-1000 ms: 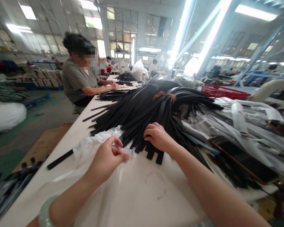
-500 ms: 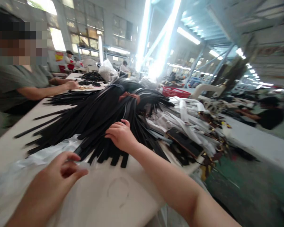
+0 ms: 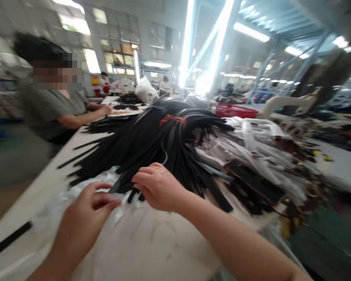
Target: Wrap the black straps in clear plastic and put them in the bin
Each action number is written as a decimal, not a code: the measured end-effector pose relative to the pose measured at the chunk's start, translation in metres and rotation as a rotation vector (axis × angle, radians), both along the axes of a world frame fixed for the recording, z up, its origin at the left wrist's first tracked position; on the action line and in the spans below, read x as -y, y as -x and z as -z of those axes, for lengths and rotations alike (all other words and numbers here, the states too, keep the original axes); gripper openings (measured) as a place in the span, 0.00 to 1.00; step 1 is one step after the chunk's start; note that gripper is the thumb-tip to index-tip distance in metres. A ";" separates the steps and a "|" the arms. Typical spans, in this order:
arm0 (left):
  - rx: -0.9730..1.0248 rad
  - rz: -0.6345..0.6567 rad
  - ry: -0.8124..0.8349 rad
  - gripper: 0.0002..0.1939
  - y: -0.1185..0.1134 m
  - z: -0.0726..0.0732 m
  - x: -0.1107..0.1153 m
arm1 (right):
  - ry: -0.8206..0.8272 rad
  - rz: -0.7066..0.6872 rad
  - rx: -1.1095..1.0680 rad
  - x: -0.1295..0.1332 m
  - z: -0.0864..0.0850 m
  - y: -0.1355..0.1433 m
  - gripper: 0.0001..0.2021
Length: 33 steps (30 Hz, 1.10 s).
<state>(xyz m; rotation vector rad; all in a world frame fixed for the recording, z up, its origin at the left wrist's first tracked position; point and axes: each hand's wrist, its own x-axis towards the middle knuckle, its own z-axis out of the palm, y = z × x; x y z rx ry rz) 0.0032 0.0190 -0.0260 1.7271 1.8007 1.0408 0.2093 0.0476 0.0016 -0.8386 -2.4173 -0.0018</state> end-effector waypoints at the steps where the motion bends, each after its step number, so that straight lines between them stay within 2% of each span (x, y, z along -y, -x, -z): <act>1: 0.019 0.004 0.015 0.19 0.000 -0.005 0.004 | 0.017 -0.006 -0.003 0.000 0.002 0.001 0.06; 4: 0.064 0.012 -0.010 0.17 -0.004 -0.010 0.010 | 0.050 -0.027 -0.019 0.003 0.010 0.005 0.07; 13: 0.090 0.074 -0.040 0.15 -0.007 -0.005 0.016 | 0.073 -0.012 0.016 0.006 0.016 0.009 0.09; 18: 0.092 0.129 0.005 0.15 -0.009 -0.007 0.018 | 0.069 0.014 0.170 0.009 0.017 0.012 0.08; 21: 0.110 0.186 0.049 0.16 -0.013 -0.008 0.020 | 0.072 -0.065 0.230 0.013 0.019 0.014 0.10; 23: 0.141 0.221 0.086 0.17 -0.015 -0.010 0.021 | 0.086 -0.129 0.227 0.010 0.021 0.011 0.12; 25: 0.170 0.213 0.117 0.18 -0.015 -0.012 0.020 | 0.098 -0.089 0.198 -0.001 0.022 0.003 0.10; 27: 0.191 0.164 0.137 0.19 -0.013 -0.015 0.019 | 0.106 0.025 0.183 -0.015 0.021 -0.009 0.04; 29: 0.205 0.130 0.173 0.21 -0.010 -0.017 0.017 | 0.114 0.090 0.189 -0.025 0.017 -0.018 0.07; 31: 0.213 0.146 0.220 0.22 -0.007 -0.017 0.017 | 0.128 0.064 0.209 -0.024 0.012 -0.020 0.10; 33: 0.213 0.183 0.254 0.22 -0.007 -0.017 0.018 | 0.143 0.001 0.234 -0.013 0.007 -0.014 0.11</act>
